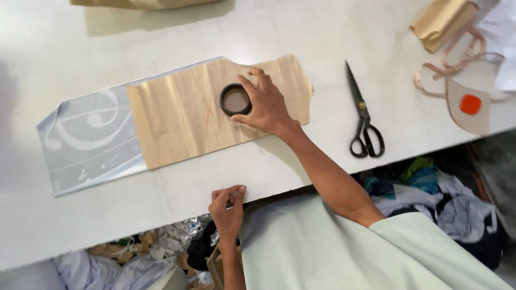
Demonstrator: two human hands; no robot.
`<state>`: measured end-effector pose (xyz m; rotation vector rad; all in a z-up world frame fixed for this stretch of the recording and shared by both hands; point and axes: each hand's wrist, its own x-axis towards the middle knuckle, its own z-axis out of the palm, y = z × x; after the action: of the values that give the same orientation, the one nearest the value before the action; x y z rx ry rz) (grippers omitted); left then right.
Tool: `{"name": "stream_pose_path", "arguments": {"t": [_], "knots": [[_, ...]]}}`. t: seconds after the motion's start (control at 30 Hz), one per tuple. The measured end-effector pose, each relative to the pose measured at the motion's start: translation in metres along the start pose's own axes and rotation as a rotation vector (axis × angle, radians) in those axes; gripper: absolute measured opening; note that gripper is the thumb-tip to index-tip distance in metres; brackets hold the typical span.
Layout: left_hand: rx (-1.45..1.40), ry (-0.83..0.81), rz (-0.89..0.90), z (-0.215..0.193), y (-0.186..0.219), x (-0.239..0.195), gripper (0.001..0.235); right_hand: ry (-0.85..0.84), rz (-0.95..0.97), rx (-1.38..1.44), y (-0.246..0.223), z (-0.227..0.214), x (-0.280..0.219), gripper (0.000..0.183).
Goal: The person is preparing fabric for a garment by placing a paper pattern on it, using a tape roll as a weight, marking the outline with a tool, and cutting the fabric with scissors.
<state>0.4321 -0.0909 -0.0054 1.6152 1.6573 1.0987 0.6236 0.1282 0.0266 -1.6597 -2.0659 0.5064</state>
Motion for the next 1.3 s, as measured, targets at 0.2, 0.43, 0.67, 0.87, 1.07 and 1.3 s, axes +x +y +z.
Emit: {"name": "stream_pose_path", "arguments": {"t": [0.2, 0.43, 0.67, 0.87, 1.07, 1.3], "knots": [[0.121, 0.244, 0.164, 0.022, -0.003, 0.002, 0.006, -0.079, -0.039, 0.121, 0.008, 0.025, 0.019, 0.085], [0.137, 0.281, 0.279, 0.014, 0.018, 0.001, 0.008, 0.255, -0.046, 0.236, 0.08, -0.013, 0.046, 0.077], [0.314, 0.402, 0.383, 0.025, 0.021, 0.012, 0.014, 0.298, 0.396, 0.017, 0.209, -0.064, 0.092, 0.092], [0.273, 0.343, 0.335, 0.024, 0.015, 0.011, 0.014, 0.571, 0.265, -0.075, 0.244, -0.073, 0.072, 0.061], [0.239, 0.241, 0.305, 0.016, 0.012, 0.016, 0.02, 0.203, 0.165, 0.074, 0.175, -0.061, 0.048, 0.039], [0.28, 0.256, 0.354, 0.016, 0.017, 0.02, 0.022, 0.068, 0.402, 0.192, 0.166, -0.051, 0.042, 0.026]]}}
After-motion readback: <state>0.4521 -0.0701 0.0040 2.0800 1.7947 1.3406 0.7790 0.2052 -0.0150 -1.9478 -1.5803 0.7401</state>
